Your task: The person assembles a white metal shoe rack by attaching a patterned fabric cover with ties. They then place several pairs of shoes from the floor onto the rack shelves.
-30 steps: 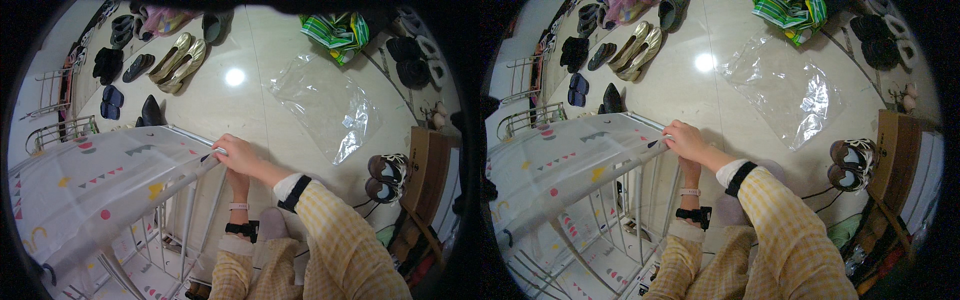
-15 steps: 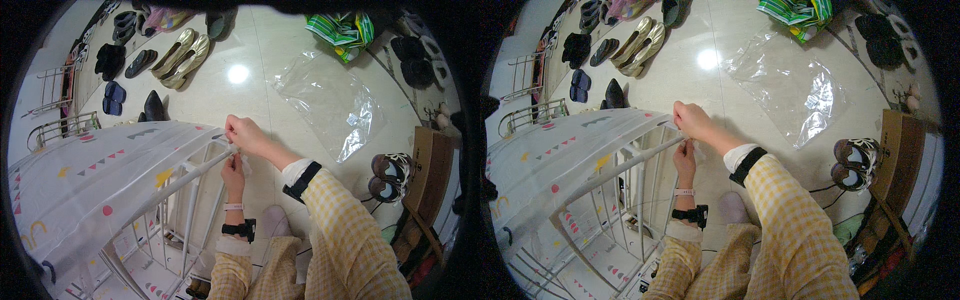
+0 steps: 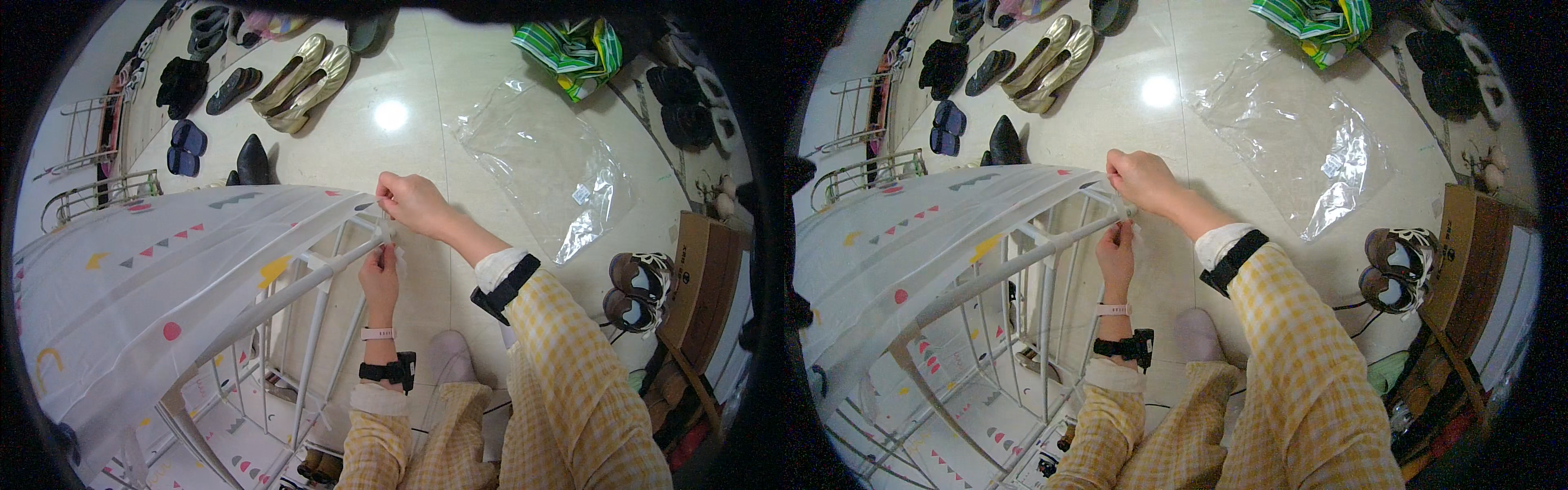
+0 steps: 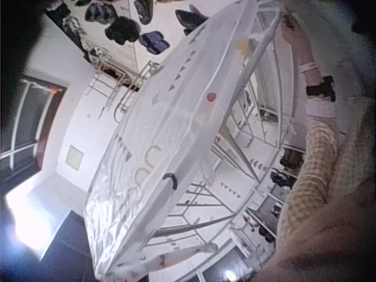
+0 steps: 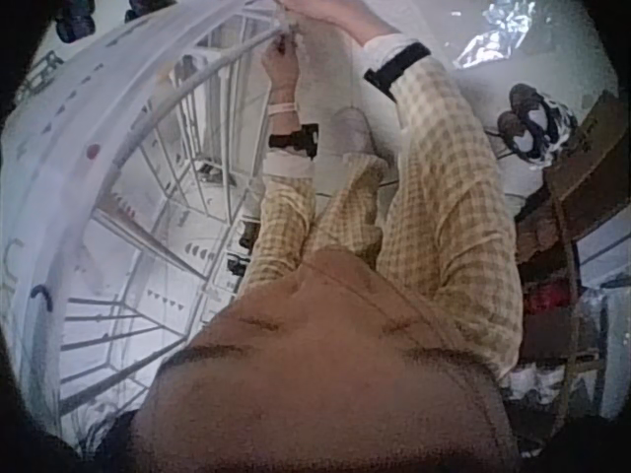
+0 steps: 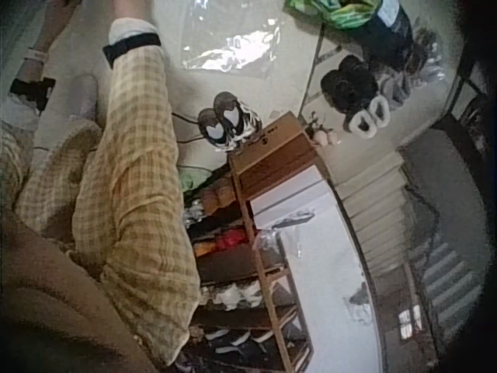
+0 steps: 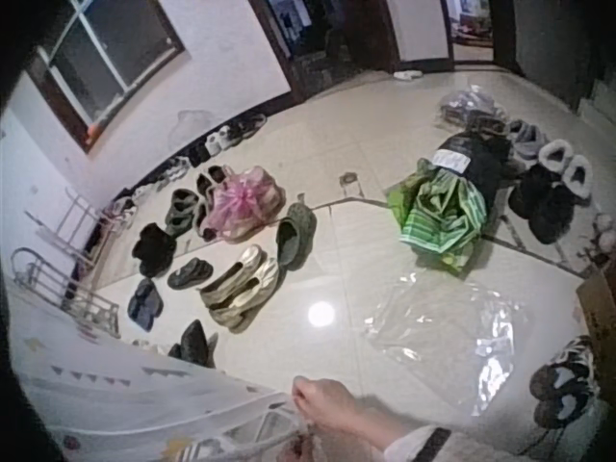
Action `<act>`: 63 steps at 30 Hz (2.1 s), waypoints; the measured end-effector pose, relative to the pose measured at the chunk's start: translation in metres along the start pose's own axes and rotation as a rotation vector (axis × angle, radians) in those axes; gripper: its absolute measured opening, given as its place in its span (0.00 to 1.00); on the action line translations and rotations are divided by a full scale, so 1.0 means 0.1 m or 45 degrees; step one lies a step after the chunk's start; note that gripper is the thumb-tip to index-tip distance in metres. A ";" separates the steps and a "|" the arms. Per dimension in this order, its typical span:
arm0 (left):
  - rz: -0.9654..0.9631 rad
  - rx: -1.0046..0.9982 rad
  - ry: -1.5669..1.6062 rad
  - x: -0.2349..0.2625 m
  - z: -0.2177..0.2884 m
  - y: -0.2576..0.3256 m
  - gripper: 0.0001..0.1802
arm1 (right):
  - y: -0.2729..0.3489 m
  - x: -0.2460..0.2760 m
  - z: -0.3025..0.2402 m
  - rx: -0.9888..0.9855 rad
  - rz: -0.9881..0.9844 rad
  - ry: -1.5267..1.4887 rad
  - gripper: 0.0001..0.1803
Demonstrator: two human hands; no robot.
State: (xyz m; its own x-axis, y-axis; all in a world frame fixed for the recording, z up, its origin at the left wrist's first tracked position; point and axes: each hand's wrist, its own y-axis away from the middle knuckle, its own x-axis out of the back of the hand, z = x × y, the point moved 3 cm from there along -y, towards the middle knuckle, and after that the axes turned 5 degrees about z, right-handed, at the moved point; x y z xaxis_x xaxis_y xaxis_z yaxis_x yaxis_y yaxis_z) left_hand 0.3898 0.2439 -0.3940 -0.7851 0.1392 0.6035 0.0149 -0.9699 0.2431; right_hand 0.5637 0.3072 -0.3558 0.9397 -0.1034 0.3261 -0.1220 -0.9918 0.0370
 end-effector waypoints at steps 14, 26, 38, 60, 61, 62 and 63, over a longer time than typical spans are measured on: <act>-0.047 0.105 -0.008 -0.01 -0.04 0.02 0.15 | 0.04 0.00 0.01 0.012 -0.004 0.006 0.03; -0.105 -0.316 -0.629 -0.18 -0.31 0.09 0.08 | 0.68 -0.31 -0.09 0.732 0.124 0.458 0.06; -0.253 -0.507 -0.835 -0.43 -0.38 0.05 0.16 | 0.68 -0.07 -0.45 0.702 0.201 -0.016 0.11; -0.288 -0.207 -1.121 -0.24 -0.19 0.09 0.13 | 0.78 -0.07 -0.81 0.940 0.339 0.283 0.09; -0.288 -0.197 -1.123 -0.24 -0.19 0.08 0.13 | 0.79 -0.09 -0.80 0.944 0.351 0.315 0.08; -0.287 -0.190 -1.130 -0.23 -0.20 0.09 0.13 | 0.80 -0.10 -0.80 0.949 0.370 0.337 0.07; -0.286 -0.177 -1.135 -0.22 -0.20 0.09 0.13 | 0.81 -0.12 -0.80 0.941 0.374 0.339 0.06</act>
State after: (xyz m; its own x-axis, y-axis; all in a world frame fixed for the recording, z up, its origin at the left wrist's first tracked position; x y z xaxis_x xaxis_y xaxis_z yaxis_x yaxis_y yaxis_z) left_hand 0.3946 0.2279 -0.4207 0.0063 0.3726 0.9280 -0.1993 -0.9089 0.3663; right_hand 0.5172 0.2341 -0.2809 0.7844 -0.4359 0.4413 -0.0217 -0.7304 -0.6827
